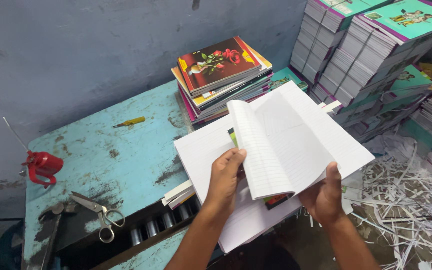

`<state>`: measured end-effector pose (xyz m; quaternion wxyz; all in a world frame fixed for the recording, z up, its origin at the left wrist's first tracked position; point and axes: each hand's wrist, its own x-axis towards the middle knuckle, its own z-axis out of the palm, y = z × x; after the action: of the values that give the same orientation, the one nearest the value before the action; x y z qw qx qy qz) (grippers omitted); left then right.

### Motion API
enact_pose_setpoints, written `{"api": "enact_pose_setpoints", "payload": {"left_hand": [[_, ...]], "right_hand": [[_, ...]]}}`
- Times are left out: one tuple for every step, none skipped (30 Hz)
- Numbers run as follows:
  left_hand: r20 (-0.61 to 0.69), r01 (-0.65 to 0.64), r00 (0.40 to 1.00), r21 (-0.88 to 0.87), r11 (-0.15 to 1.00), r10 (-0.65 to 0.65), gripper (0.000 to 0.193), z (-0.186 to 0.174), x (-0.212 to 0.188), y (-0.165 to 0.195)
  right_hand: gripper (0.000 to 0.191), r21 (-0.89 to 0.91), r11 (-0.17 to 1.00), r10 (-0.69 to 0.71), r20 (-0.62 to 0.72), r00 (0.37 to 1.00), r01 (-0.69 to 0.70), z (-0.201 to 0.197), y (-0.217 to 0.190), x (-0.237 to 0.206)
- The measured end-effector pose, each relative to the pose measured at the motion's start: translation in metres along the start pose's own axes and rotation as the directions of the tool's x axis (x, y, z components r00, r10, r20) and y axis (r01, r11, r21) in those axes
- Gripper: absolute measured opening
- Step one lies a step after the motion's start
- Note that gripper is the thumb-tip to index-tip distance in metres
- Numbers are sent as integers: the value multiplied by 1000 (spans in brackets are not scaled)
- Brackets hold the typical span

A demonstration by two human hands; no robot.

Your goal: The person operates a manual paper cutting machine to trim a stack of lined paper, then moves the stack to a workbench and inserts it into a notebook cover. The person flips through the pages to check alignment.

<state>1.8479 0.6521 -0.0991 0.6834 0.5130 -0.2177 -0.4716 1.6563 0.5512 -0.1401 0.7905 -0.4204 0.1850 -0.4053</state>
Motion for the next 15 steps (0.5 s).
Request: {"api": "enact_pose_setpoints", "payload": {"left_hand": [[-24,4,1000,8,1000,-4,28,-3,-2,1],[-48,8,999,15,1000,-7,27,-7,-6,2],[-73,12,997,23,1000,-10,26,-11,-9,3],[-97,10,995,35,999,-7,26,-16,-11,5],[-120,8,993,47,999,-3,25,-22,-14,6],[-144,5,990,59,998,3,25,-27,-17,8],[-153,2,988,41,999,4,25,-33,-20,10],[-163,-1,987,24,1000,4,25,-40,-24,11],[-174,-4,985,8,1000,5,25,-47,-28,13],[-175,-32,984,-19,999,28,25,-54,-32,14],[-176,-61,983,-46,997,52,25,-60,-36,16],[-178,-91,981,-72,993,77,25,-65,-38,17],[-200,-81,978,-75,994,65,27,-69,-41,18],[-221,-72,974,-78,994,53,29,-74,-45,18],[-241,-63,970,-81,995,41,31,-78,-48,18]], "right_hand": [[101,-2,1000,-4,-9,1000,4,1,-1,0],[102,-4,1000,-8,-18,1000,8,1,-1,0],[103,-5,1000,-11,-26,1000,11,3,-1,0],[103,-15,1000,-6,-31,999,5,4,-2,0],[104,-25,1000,-1,-36,999,0,6,-2,0],[104,-36,999,3,-39,999,-5,7,-3,0],[105,-36,999,-3,-45,999,1,9,-4,0],[105,-36,999,-7,-50,999,5,11,-4,0],[106,-35,999,-12,-55,998,10,13,-5,1],[107,-34,999,2,-66,998,-4,14,-5,0],[108,-33,999,15,-76,997,-18,15,-6,0],[109,-32,999,28,-85,996,-31,16,-7,0],[109,-42,998,38,-93,995,-42,16,-9,0],[108,-52,997,46,-101,994,-52,16,-10,-1],[108,-63,996,54,-110,992,-61,16,-12,0]]}}
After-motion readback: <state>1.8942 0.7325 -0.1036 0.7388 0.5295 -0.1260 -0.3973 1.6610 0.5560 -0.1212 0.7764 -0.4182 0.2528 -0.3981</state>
